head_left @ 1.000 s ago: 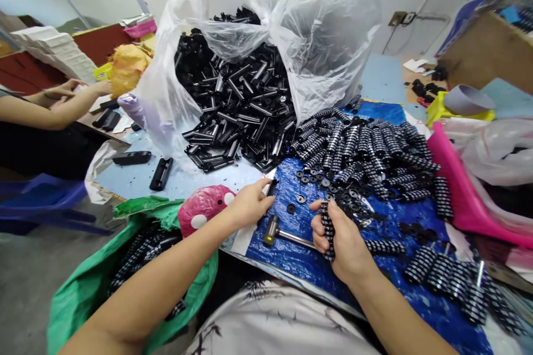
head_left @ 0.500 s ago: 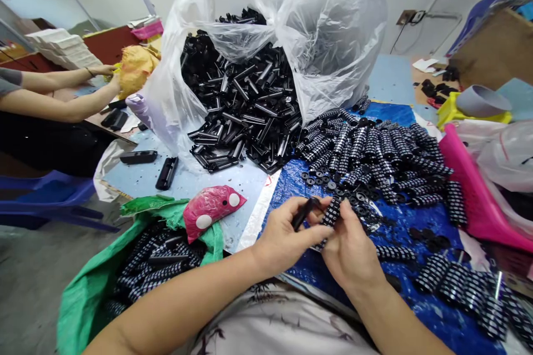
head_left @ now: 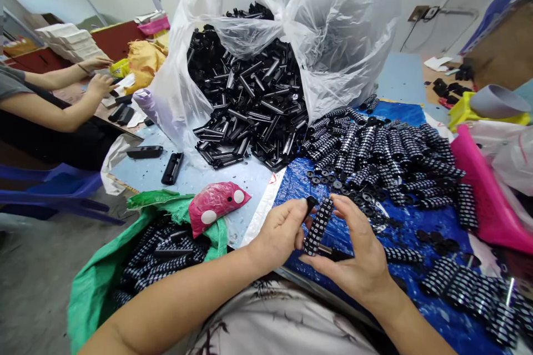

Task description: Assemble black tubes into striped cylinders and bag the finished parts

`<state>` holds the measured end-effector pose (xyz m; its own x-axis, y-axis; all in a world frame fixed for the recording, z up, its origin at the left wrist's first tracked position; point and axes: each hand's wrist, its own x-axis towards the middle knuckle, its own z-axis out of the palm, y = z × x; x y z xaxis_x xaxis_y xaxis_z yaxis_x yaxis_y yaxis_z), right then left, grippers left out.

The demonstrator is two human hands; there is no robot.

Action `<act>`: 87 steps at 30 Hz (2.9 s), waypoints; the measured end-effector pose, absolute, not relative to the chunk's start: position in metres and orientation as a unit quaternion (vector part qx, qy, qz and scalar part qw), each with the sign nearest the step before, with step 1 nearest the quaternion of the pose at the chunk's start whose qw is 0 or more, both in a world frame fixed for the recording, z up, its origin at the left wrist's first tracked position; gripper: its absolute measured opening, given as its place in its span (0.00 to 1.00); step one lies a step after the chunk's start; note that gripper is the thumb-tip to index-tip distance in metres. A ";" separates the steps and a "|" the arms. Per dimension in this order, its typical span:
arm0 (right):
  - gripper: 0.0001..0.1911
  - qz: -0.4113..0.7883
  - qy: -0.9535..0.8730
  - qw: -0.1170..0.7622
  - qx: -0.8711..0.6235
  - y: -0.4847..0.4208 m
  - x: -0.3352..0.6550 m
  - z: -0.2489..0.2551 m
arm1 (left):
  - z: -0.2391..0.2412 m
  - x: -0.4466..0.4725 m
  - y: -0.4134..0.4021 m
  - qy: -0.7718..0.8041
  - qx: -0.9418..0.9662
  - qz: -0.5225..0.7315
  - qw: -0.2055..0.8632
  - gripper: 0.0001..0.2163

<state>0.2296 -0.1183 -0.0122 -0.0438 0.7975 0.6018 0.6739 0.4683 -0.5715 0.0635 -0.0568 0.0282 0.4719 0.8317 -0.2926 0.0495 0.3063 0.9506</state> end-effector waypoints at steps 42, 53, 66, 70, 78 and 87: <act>0.15 -0.009 -0.787 0.389 -0.479 -0.130 0.218 -0.009 | 0.006 0.011 0.020 0.425 0.777 -0.009 0.465 0.14; 0.10 0.071 -0.865 0.278 -0.412 -0.141 0.217 -0.021 | 0.029 -0.002 0.023 0.383 0.832 -0.042 0.398 0.08; 0.10 0.060 -0.825 0.264 -0.496 -0.133 0.235 -0.027 | 0.044 -0.078 0.097 0.548 0.831 -0.006 0.098 0.07; 0.13 0.088 -0.768 0.274 -0.571 -0.108 0.257 -0.016 | 0.028 -0.060 0.121 0.538 0.838 -0.012 0.088 0.07; 0.22 0.018 -0.565 0.230 -0.792 0.018 0.310 0.012 | 0.046 -0.051 0.085 0.571 0.771 0.188 0.208 0.13; 0.16 0.054 -0.517 0.218 -0.826 0.052 0.300 0.019 | 0.045 -0.014 0.030 0.522 0.444 0.421 0.594 0.17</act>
<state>0.2998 0.0520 0.0189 0.4594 0.8776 0.1369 0.8306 -0.3698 -0.4163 -0.0145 0.0299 0.0448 0.1001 0.9639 -0.2469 -0.0354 0.2514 0.9672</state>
